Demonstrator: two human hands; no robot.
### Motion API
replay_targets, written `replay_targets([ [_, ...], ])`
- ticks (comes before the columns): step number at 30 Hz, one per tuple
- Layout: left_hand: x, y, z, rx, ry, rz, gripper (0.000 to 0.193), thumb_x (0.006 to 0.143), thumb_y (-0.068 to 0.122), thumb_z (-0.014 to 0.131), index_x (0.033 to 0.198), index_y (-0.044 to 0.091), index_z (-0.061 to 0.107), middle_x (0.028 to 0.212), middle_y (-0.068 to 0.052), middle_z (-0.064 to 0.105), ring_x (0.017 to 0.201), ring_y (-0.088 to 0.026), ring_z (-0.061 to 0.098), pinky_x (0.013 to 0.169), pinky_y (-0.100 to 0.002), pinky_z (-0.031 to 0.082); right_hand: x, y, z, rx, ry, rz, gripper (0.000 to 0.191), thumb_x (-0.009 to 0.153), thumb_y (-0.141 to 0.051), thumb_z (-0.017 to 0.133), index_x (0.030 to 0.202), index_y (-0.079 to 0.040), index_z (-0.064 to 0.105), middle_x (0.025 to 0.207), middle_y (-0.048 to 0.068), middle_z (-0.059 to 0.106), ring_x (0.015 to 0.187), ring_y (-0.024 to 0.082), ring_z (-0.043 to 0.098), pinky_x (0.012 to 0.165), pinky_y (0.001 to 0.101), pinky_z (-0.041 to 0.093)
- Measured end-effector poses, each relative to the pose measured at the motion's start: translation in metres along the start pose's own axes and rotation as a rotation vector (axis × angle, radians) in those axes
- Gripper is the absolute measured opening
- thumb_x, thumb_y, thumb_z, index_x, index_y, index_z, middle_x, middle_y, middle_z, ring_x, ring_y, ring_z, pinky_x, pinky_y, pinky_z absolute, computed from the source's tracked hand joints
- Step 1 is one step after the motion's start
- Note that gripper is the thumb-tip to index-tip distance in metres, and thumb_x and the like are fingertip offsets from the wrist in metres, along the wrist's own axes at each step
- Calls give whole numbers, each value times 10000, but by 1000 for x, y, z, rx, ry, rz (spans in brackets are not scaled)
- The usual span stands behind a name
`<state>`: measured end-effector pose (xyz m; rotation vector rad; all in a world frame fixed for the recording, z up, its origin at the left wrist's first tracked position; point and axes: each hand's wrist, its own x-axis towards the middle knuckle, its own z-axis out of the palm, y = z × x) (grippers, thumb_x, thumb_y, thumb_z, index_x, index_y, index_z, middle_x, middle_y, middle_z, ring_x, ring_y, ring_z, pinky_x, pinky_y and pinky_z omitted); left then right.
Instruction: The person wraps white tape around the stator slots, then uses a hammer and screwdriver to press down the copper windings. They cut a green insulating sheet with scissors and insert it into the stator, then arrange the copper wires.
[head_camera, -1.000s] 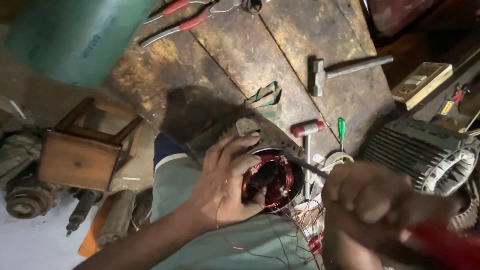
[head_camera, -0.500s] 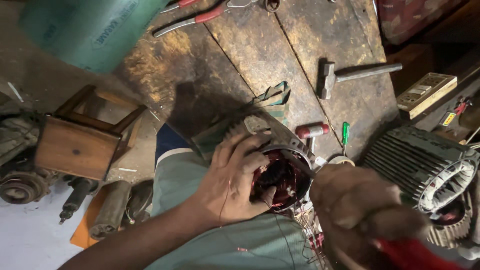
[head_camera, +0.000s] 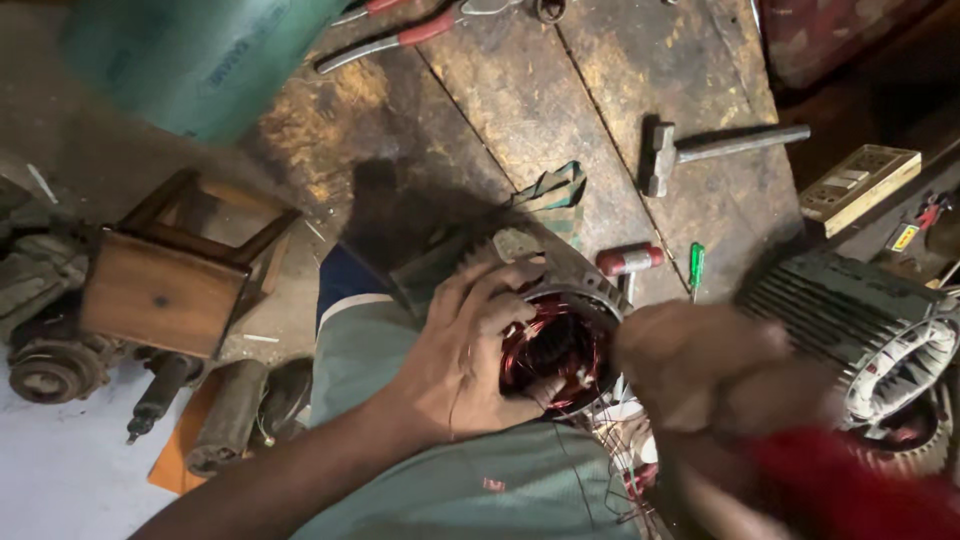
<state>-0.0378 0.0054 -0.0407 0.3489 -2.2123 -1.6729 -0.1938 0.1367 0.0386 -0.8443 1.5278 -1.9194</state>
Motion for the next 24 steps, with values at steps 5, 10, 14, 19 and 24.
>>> replay_targets([
  [5, -6, -2, -1, 6, -47, -46, 849, 668, 344, 933, 1288, 127, 394, 1486, -170, 473, 1364, -483, 449, 1120, -606, 366, -11, 0, 19, -14, -478, -198, 211, 1010, -224, 536, 855, -97, 468, 703, 68, 607, 490, 201, 502, 461, 399, 348],
  [10, -7, -3, -1, 7, -18, 6, 829, 728, 357, 944, 1298, 137, 384, 1506, -142, 461, 1366, -467, 465, 1146, -594, 376, -13, -5, 30, -135, -646, -210, 253, 1036, -108, 612, 895, -146, 405, 811, 51, 592, 603, 225, 535, 567, 440, 429],
  [14, -1, 3, 0, 30, -35, -46, 854, 628, 302, 937, 1273, 121, 407, 1443, -189, 491, 1332, -475, 464, 1115, -596, 388, -3, -14, 14, -155, -480, -239, 315, 1012, -297, 634, 891, -89, 430, 749, 63, 572, 543, 236, 545, 495, 433, 463],
  [19, 5, 2, -1, 30, 4, 76, 833, 712, 243, 933, 1310, 94, 372, 1442, -222, 495, 1315, -436, 502, 1104, -596, 411, -4, -13, -36, 261, 74, 24, 286, 1092, -402, 484, 921, -208, 606, 596, -40, 418, 455, 112, 384, 426, 351, 318],
  [24, 3, 3, 3, 48, 32, 69, 835, 700, 235, 933, 1304, 91, 375, 1417, -220, 503, 1290, -437, 524, 1084, -594, 431, -51, 3, -41, 50, 188, 21, 152, 1060, -364, 537, 976, -244, 577, 644, -76, 417, 487, 115, 383, 419, 351, 334],
])
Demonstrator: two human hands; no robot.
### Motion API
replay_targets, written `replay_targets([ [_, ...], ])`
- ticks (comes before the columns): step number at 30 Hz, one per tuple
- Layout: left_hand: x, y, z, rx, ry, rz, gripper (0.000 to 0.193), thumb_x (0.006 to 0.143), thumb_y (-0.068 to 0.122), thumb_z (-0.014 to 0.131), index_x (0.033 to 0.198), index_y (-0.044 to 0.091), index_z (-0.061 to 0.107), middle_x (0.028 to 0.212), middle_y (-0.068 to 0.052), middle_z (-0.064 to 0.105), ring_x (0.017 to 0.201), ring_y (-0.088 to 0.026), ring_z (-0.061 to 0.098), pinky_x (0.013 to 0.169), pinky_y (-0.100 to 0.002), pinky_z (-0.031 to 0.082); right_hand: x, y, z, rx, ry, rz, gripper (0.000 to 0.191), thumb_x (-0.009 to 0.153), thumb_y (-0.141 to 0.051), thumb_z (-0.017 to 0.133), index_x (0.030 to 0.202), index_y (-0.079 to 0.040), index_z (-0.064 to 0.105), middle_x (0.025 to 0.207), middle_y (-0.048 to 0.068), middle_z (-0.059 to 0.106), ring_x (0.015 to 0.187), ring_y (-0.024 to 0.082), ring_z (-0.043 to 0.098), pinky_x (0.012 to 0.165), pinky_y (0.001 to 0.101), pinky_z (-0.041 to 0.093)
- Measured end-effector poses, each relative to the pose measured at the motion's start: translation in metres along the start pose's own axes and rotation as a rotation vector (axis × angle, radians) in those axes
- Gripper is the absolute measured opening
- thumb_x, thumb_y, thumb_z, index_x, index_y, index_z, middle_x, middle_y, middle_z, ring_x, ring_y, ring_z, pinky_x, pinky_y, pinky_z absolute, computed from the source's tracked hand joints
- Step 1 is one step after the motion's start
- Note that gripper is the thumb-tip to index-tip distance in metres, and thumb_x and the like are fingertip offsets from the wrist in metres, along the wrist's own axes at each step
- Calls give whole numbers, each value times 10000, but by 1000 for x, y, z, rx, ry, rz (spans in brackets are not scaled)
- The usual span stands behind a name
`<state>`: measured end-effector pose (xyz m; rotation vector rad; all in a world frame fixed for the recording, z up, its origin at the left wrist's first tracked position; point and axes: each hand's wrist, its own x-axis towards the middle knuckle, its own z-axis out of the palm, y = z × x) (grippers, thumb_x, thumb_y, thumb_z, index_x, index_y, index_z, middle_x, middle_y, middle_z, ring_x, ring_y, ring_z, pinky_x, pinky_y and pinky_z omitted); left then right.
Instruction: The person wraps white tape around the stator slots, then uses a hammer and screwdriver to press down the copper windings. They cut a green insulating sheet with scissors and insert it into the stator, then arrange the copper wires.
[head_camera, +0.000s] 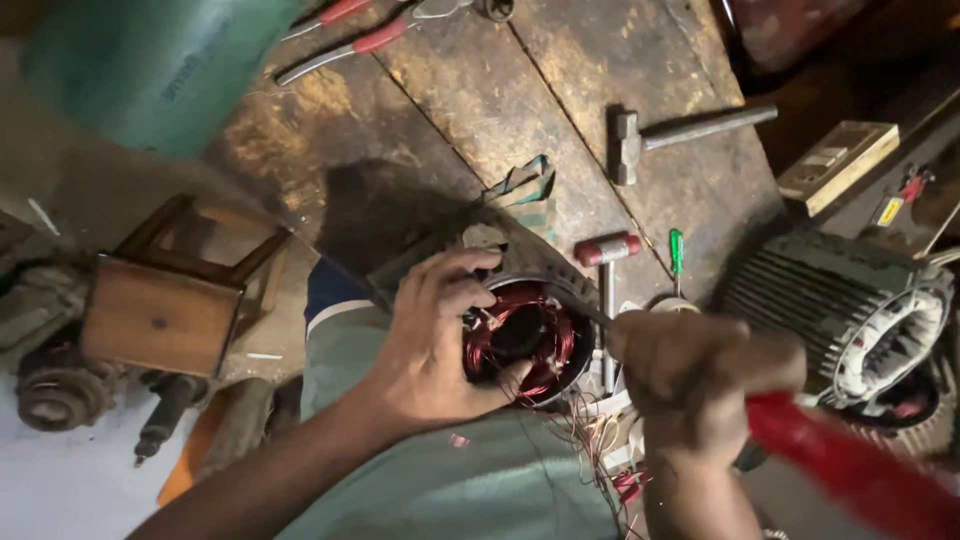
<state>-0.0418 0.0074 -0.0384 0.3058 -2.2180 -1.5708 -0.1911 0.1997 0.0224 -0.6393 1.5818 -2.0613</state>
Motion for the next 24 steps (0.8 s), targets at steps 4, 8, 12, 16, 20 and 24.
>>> replay_targets([
  [4, 5, 4, -1, 19, -25, 8, 850, 707, 251, 944, 1300, 84, 358, 1406, -224, 508, 1285, -440, 521, 1075, -589, 433, -29, -2, 16, -49, -169, -168, 317, 1059, -323, 534, 1006, -198, 248, 723, -17, 440, 593, 146, 458, 594, 405, 463],
  [8, 13, 4, -6, 45, -58, 45, 791, 713, 229, 913, 1297, 88, 398, 1401, -198, 512, 1290, -421, 530, 1097, -557, 437, -30, -11, 25, -212, -288, -323, 238, 1035, -149, 580, 969, -154, 351, 777, 26, 491, 633, 152, 516, 648, 468, 550],
  [12, 10, 13, -3, 120, -104, 44, 583, 813, 153, 813, 1316, 86, 525, 1424, -188, 480, 1322, -419, 498, 1141, -531, 425, -23, -13, 13, -19, -52, -287, 208, 1026, -219, 599, 968, -155, 410, 708, 16, 459, 556, 134, 478, 568, 401, 502],
  [16, 9, 21, -1, 156, -120, 37, 505, 829, 95, 722, 1317, 68, 592, 1448, -197, 462, 1347, -434, 470, 1163, -542, 398, -27, -11, 12, 216, 227, -259, 276, 1040, -359, 582, 934, -207, 377, 606, 6, 398, 478, 129, 402, 485, 331, 404],
  [20, 10, 23, -1, 134, -128, 11, 529, 800, 83, 720, 1307, 52, 575, 1443, -188, 479, 1346, -424, 476, 1160, -527, 403, -30, -16, 29, -63, 118, -277, 307, 1098, -381, 490, 881, -229, 336, 557, 42, 403, 461, 165, 407, 482, 385, 382],
  [24, 9, 23, 2, 123, -105, 13, 481, 839, 76, 734, 1290, 45, 570, 1455, -183, 482, 1362, -411, 477, 1173, -506, 408, -15, -21, 32, 122, 225, -114, 315, 1185, -324, 527, 969, -145, 384, 590, 37, 385, 498, 129, 348, 527, 334, 334],
])
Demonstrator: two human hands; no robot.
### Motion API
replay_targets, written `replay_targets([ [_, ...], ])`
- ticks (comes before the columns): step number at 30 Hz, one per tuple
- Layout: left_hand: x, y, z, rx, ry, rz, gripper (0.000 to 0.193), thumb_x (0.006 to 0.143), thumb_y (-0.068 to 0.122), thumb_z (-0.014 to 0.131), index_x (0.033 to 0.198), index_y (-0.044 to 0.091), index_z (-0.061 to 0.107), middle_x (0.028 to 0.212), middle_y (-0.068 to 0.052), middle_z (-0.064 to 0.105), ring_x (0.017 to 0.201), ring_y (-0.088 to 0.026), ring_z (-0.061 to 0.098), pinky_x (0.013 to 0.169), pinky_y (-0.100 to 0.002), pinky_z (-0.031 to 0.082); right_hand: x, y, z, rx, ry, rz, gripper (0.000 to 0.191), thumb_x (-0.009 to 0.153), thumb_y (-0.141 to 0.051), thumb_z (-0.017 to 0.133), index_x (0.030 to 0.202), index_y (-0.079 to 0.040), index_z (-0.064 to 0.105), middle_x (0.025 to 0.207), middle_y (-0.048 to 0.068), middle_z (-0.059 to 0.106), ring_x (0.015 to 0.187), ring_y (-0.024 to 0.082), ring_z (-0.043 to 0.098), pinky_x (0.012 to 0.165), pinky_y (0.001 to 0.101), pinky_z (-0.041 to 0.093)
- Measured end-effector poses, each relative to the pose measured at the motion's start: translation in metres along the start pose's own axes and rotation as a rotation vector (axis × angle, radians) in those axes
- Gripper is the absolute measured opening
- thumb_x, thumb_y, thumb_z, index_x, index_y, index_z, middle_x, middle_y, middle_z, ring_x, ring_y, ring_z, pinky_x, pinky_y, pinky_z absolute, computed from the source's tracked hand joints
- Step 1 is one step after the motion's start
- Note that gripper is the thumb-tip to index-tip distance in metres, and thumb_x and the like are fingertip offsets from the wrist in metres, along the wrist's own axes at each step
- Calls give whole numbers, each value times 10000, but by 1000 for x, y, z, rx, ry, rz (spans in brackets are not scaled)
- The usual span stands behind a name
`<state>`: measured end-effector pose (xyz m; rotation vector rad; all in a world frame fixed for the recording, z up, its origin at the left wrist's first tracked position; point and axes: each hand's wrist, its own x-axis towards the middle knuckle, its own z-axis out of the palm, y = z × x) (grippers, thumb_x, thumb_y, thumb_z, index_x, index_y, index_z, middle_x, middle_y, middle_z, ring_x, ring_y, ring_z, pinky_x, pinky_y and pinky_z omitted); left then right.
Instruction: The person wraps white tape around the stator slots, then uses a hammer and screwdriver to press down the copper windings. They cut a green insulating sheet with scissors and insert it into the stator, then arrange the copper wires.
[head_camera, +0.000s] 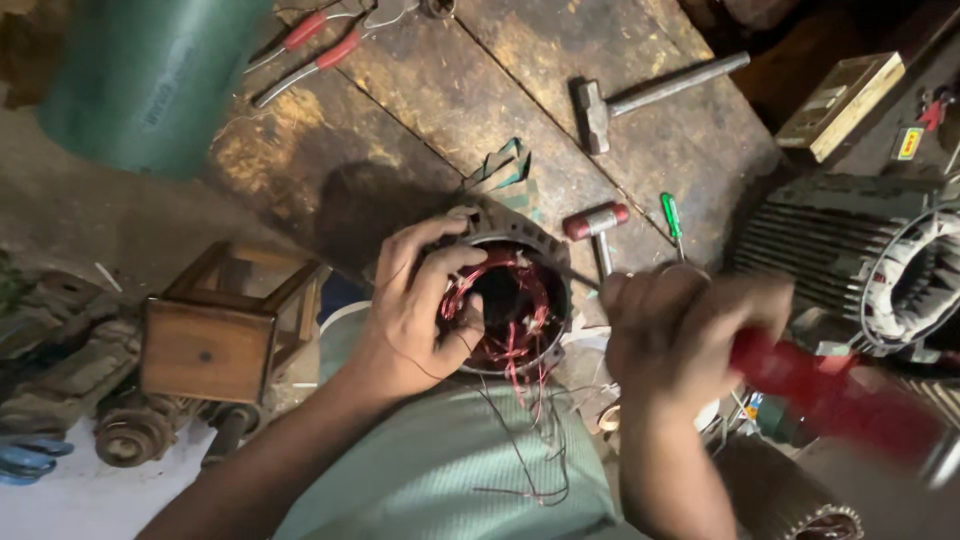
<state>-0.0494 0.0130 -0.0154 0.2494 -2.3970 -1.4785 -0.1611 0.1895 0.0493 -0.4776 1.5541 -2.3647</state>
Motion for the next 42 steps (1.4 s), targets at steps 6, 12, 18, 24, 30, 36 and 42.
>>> replay_targets([
  [6, 3, -1, -4, -6, -7, 13, 519, 769, 54, 718, 1266, 42, 567, 1428, -182, 495, 1346, -410, 490, 1153, -488, 415, -4, 12, -11, -113, 23, -42, 279, 1149, -213, 580, 969, -127, 386, 608, 33, 418, 495, 141, 374, 517, 341, 358],
  [12, -1, 1, -5, -2, 11, -24, 525, 785, 2, 723, 1278, 42, 546, 1446, -184, 493, 1366, -398, 479, 1171, -480, 417, -49, 37, -5, -187, -326, -362, 266, 1027, -228, 648, 932, -108, 430, 670, 40, 517, 534, 175, 466, 561, 415, 461],
  [18, -6, -6, -4, -12, -8, 13, 519, 771, -28, 709, 1263, 35, 553, 1439, -195, 489, 1373, -408, 466, 1176, -480, 398, -45, 30, 6, -348, -523, -467, 283, 1009, -176, 710, 909, -87, 461, 695, 36, 556, 564, 200, 542, 564, 396, 496],
  [24, -11, -6, 1, -31, 59, 79, 479, 797, -6, 692, 1257, 22, 560, 1418, -196, 510, 1327, -407, 492, 1156, -471, 417, -36, 7, 9, -153, 28, -220, 327, 1032, -321, 669, 927, -138, 419, 632, 53, 447, 531, 193, 463, 532, 387, 426],
  [30, -20, -7, 3, 15, 92, 103, 493, 822, 43, 748, 1284, 44, 577, 1427, -178, 535, 1344, -386, 508, 1165, -475, 430, -54, 9, 3, -222, 312, -297, 349, 1066, -300, 652, 956, -144, 359, 589, 42, 385, 443, 126, 386, 425, 313, 341],
  [36, -25, -5, -7, -71, -19, 89, 604, 837, 166, 828, 1371, 70, 562, 1514, -183, 482, 1401, -375, 472, 1173, -474, 415, -50, 6, 0, -50, 85, -286, 286, 1147, -273, 621, 1005, -111, 431, 633, 40, 440, 517, 119, 448, 497, 308, 378],
  [42, -43, 16, -16, 63, 27, 154, 576, 884, 240, 821, 1384, 82, 583, 1546, -184, 400, 1438, -409, 409, 1202, -498, 388, -70, -69, -10, -241, 73, -612, 341, 1088, -452, 574, 1146, -122, 514, 892, 67, 554, 683, 187, 491, 619, 346, 451],
])
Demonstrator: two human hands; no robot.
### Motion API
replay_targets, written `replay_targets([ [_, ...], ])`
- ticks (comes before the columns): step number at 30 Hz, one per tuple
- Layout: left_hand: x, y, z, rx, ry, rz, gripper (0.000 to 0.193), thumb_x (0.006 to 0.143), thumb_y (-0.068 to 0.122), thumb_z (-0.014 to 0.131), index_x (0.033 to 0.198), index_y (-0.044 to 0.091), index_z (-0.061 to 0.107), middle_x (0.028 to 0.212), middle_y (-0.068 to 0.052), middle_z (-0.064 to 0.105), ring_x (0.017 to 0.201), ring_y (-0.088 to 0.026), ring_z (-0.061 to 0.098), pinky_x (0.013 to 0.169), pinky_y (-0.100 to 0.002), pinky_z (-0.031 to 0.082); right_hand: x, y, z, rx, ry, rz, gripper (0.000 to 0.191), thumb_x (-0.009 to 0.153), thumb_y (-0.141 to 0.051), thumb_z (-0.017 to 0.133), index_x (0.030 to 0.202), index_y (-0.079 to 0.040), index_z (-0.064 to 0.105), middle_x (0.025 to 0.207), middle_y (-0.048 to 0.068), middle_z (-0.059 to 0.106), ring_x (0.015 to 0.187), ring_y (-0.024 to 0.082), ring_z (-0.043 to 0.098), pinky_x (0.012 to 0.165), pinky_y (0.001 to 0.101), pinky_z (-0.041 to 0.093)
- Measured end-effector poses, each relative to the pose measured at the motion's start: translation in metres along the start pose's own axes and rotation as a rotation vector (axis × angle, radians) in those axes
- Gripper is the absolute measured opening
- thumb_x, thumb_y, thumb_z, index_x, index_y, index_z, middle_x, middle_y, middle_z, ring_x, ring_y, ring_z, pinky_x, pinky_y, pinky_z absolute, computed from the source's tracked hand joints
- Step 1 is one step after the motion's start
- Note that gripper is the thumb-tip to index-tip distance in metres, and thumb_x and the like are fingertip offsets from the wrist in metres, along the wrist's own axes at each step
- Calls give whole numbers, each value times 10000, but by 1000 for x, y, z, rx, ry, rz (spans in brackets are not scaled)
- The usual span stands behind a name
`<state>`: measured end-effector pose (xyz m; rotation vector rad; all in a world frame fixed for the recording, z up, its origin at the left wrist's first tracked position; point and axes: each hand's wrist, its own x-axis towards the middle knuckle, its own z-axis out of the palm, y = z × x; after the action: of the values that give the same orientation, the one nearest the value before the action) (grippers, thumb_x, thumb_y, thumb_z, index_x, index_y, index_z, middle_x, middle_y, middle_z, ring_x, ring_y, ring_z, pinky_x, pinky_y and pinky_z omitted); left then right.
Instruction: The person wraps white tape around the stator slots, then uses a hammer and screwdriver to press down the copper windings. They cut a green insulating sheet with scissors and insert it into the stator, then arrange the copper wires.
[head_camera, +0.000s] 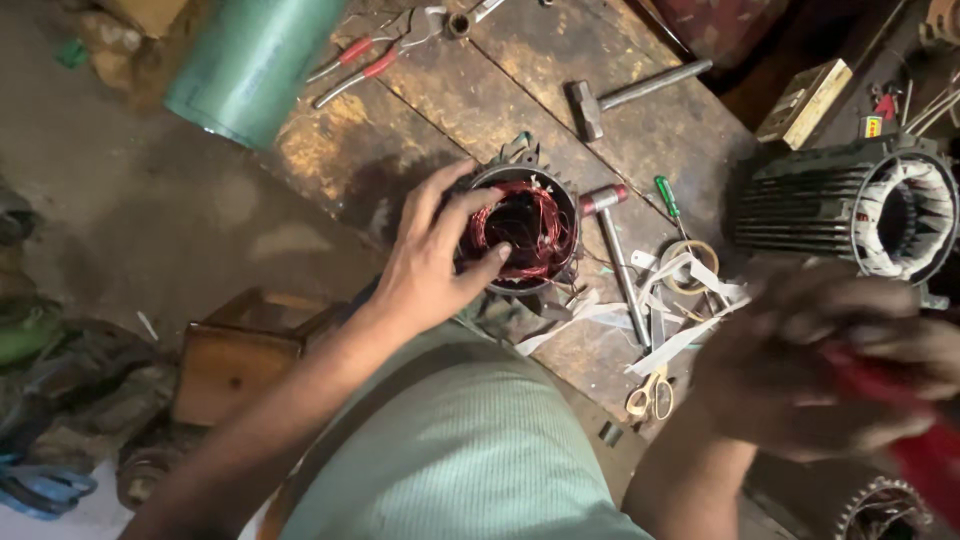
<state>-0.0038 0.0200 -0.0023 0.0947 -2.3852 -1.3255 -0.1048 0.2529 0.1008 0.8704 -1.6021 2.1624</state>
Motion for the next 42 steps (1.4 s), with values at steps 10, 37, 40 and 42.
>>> replay_targets([
  [10, 36, 16, 0, -184, -79, -120, 247, 1067, 290, 688, 1194, 80, 714, 1088, -66, 720, 1016, -203, 701, 910, -343, 546, -49, 78, -65, -68, 589, 709, 358, 1096, -429, 580, 1157, -77, 547, 966, 48, 585, 804, 147, 528, 738, 314, 517],
  [37, 70, 66, -76, 226, -408, 332, 572, 946, 501, 709, 1146, -26, 608, 1084, -195, 656, 1074, -385, 613, 962, -470, 500, -70, -135, -21, -539, -278, 521, 104, 937, -36, 559, 861, -23, 629, 875, 90, 633, 753, 163, 573, 683, 284, 445],
  [40, 56, 79, -71, 278, -378, 445, 672, 932, 529, 632, 1193, -90, 600, 1063, -233, 636, 998, -384, 594, 858, -487, 483, -63, -135, 21, -241, -203, 534, 62, 897, -24, 529, 855, -39, 572, 971, 156, 652, 791, 193, 562, 705, 306, 444],
  [42, 59, 81, -62, 231, -435, 485, 727, 925, 547, 653, 1211, -116, 569, 1077, -261, 634, 1007, -391, 608, 877, -484, 497, -59, -125, 48, 241, -107, 734, 90, 957, -84, 593, 929, 0, 612, 840, 167, 761, 673, 172, 617, 618, 305, 487],
])
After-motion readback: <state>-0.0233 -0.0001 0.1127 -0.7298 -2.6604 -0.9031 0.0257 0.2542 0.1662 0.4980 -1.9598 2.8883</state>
